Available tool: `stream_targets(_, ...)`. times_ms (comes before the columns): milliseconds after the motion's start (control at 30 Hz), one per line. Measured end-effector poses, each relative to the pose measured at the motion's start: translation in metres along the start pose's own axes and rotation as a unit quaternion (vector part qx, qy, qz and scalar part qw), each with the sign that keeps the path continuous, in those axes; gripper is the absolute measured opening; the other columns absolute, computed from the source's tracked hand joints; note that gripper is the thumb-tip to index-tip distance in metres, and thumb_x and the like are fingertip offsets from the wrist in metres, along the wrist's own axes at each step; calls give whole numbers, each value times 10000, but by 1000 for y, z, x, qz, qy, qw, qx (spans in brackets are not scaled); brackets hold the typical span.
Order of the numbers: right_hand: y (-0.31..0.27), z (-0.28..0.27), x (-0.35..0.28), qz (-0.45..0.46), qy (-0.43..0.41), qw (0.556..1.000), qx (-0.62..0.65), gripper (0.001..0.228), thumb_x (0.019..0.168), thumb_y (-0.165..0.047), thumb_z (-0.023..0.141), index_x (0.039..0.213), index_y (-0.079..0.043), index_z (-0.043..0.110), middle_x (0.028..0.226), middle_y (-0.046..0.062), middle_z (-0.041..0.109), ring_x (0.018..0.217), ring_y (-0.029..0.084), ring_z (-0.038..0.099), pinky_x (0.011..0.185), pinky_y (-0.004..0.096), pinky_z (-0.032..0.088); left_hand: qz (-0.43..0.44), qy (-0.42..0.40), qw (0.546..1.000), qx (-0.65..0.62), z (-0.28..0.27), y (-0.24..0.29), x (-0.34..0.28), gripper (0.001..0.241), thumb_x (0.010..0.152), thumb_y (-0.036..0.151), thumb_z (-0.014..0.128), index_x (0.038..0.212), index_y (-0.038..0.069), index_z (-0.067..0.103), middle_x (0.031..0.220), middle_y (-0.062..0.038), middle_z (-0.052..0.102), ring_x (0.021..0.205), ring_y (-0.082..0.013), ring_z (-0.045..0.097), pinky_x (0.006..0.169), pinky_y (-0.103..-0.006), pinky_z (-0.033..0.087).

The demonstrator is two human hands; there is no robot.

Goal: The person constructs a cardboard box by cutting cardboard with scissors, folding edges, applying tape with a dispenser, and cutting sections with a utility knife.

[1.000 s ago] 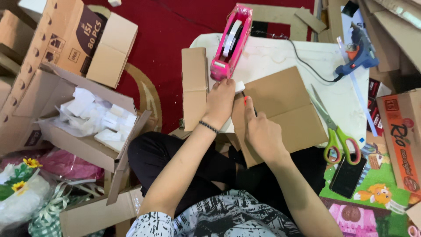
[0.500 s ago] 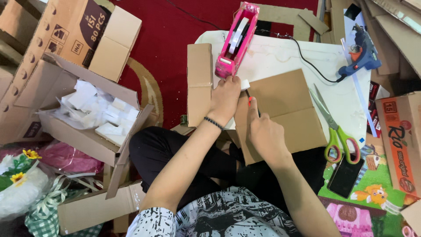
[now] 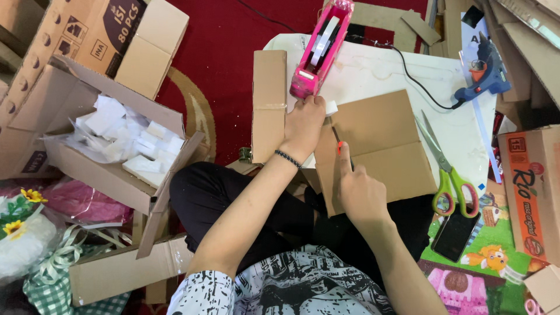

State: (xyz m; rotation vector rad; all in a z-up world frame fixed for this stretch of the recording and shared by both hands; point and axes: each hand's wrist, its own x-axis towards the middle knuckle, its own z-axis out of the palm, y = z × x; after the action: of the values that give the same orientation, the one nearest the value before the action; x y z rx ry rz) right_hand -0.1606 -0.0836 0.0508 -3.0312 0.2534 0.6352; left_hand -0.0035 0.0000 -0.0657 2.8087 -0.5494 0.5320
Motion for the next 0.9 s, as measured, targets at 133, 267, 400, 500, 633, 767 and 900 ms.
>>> stream_targets(133, 2, 7, -7, 14, -18, 1000, -8, 789, 816, -85, 445, 1509, -182, 80, 883, 106, 561, 704, 312, 690, 626, 438, 556, -3, -3, 1000, -5, -4, 2, 0, 81, 806, 37, 489, 782, 94, 541, 690, -38, 560, 668, -258, 645, 460, -374, 547)
stream_targets(267, 4, 11, -18, 19, -36, 999, -21, 831, 800, -26, 434, 1513, -201, 45, 855, 81, 546, 664, 276, 679, 591, 392, 542, -5, -2, 1000, -13, -8, 3, 2, 81, 800, 23, 488, 777, 84, 537, 686, -49, 558, 663, -268, 642, 454, -387, 544)
stream_targets(400, 9, 37, -35, -32, 217, 967, -132, 834, 660, -45, 504, 1462, -187, 319, 633, -29, 456, 357, 119, 525, 362, 246, 410, -4, 5, 1000, -1, -13, 4, 1, 100, 796, 24, 490, 756, 96, 546, 682, -33, 568, 659, -257, 646, 454, -374, 546)
stream_targets(500, 10, 34, -46, -70, 351, 915, -186, 804, 586, -67, 529, 1377, -203, 489, 553, -43, 387, 284, 93, 411, 320, 211, 330, -1, 29, 999, 24, -8, 3, 1, 101, 784, 41, 504, 733, 118, 543, 657, -5, 555, 634, -221, 636, 427, -339, 534)
stream_targets(633, 17, 32, -55, -98, 329, 904, -257, 682, 713, -2, 495, 1380, -141, 487, 557, -59, 290, 347, 31, 172, 342, 206, 164, 9, 31, 997, 72, -6, 4, 1, 211, 625, -15, 634, 778, 124, 592, 678, -10, 581, 598, -193, 597, 376, -332, 452)
stream_targets(767, 20, 40, -61, -89, 283, 924, -240, 736, 681, -31, 514, 1403, -159, 446, 530, -63, 321, 305, 32, 234, 307, 209, 203, 12, 32, 996, 88, -9, 4, 1, 270, 580, -33, 665, 767, 143, 579, 678, 2, 578, 598, -167, 592, 381, -305, 448)
stream_targets(900, 20, 39, -65, -70, 251, 935, -241, 735, 695, -112, 527, 1418, -192, 419, 534, -67, 381, 269, 40, 327, 281, 212, 254, 8, 14, 997, 75, -6, 4, 1, 284, 580, -36, 669, 810, 116, 601, 697, -15, 592, 616, -184, 597, 392, -318, 459)
